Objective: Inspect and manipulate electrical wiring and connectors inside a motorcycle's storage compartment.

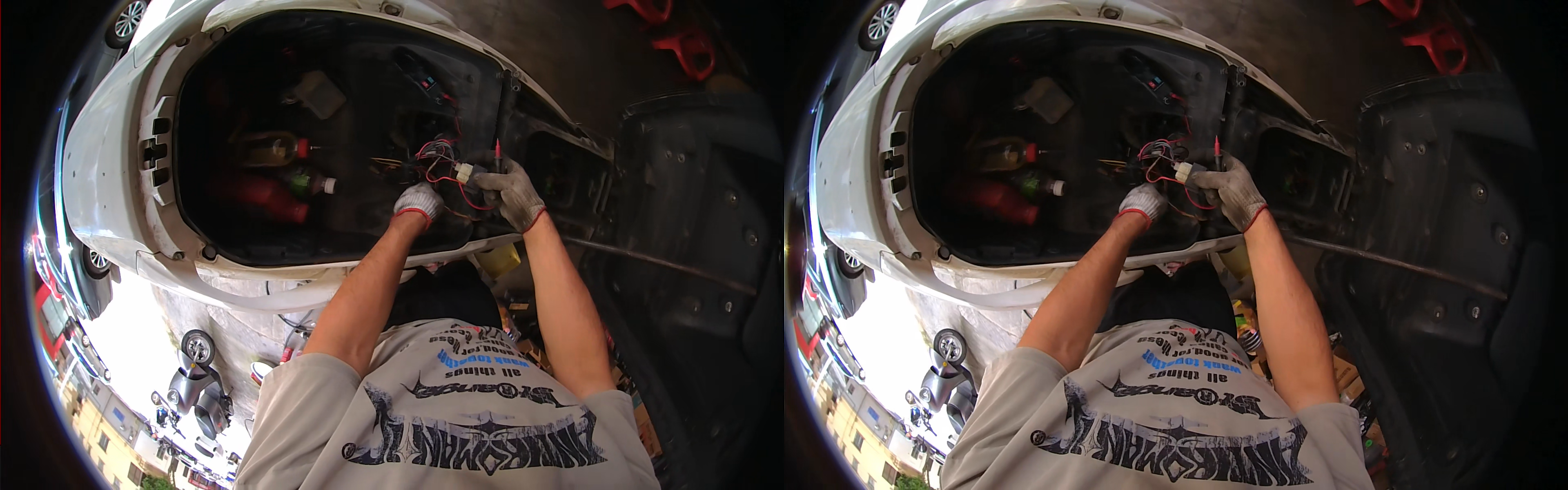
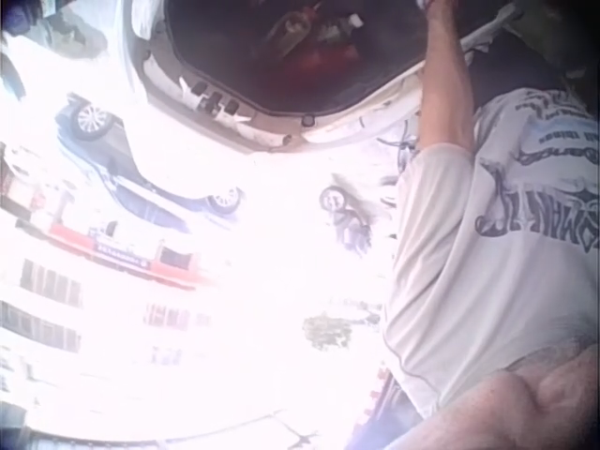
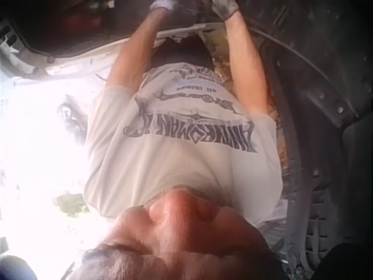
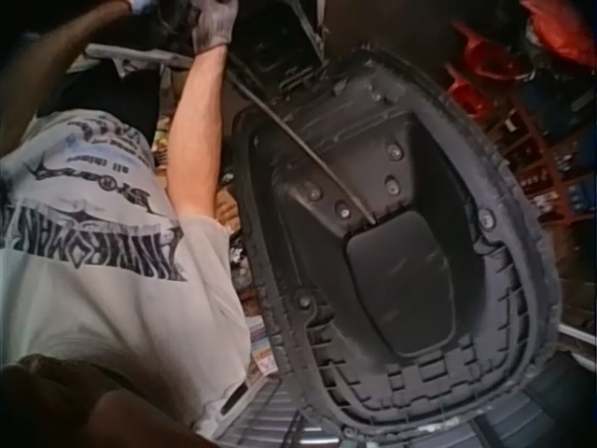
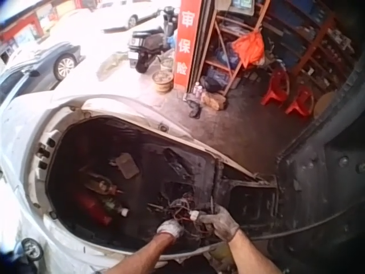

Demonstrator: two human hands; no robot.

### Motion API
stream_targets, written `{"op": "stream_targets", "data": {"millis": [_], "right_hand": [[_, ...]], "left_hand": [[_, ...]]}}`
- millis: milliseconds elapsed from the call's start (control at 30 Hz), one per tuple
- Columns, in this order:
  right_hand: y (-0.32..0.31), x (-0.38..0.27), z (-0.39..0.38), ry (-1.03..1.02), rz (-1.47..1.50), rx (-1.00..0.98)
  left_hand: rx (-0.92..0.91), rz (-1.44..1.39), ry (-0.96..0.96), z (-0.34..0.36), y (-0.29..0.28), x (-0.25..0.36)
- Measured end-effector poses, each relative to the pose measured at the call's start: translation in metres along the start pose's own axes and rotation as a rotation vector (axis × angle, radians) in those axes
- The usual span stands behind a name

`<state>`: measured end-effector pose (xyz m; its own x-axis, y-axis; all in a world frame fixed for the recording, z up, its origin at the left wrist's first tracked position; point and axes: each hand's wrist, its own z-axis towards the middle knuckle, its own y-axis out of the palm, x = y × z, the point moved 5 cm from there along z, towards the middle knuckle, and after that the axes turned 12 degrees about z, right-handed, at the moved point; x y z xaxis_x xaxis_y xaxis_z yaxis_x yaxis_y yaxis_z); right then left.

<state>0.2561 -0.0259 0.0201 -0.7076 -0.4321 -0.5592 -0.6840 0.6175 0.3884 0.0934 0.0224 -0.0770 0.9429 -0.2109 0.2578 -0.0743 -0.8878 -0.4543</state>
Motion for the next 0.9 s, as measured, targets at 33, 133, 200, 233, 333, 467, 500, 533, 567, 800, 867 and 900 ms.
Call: {"op": "stream_targets", "data": {"millis": [33,133,200,233,333,467,500,533,567,800,867,900], "right_hand": [[0.003,0.0,-0.002,0.029,0.001,-0.006],[0.01,0.0,-0.005,0.064,-0.013,-0.022],[0.013,0.0,-0.007,0.067,-0.028,-0.029],[0.013,0.0,-0.007,0.075,-0.023,-0.027],[0.015,0.001,-0.008,0.078,-0.039,-0.006],[0.013,0.004,-0.008,0.079,-0.123,-0.022],[0.012,0.006,-0.007,0.079,-0.127,-0.025],[0.012,0.006,-0.007,0.073,-0.112,-0.024],[0.012,0.006,-0.007,0.067,-0.098,-0.024],[0.013,0.009,-0.007,0.046,-0.093,-0.02],[0.012,0.009,-0.008,0.043,-0.108,-0.02],[0.011,0.009,-0.009,0.042,-0.108,-0.018]], "left_hand": [[-0.011,0.012,0.005,-0.001,0.0,-0.001],[-0.027,0.016,0.014,0.0,0.0,-0.006],[-0.013,-0.015,0.033,0.002,0.002,-0.009],[-0.003,-0.04,0.056,0.003,0.003,-0.01],[0.02,-0.102,0.058,0.006,0.006,-0.014],[0.01,-0.12,0.042,0.017,0.018,-0.021],[0.024,-0.101,0.065,0.02,0.02,-0.023],[0.036,-0.082,0.09,0.021,0.021,-0.023],[0.037,-0.085,0.09,0.023,0.023,-0.024],[0.038,-0.111,0.111,0.02,0.018,-0.024],[0.02,-0.123,0.101,0.01,0.008,-0.02],[0.025,-0.138,0.115,0.005,0.003,-0.017]]}}
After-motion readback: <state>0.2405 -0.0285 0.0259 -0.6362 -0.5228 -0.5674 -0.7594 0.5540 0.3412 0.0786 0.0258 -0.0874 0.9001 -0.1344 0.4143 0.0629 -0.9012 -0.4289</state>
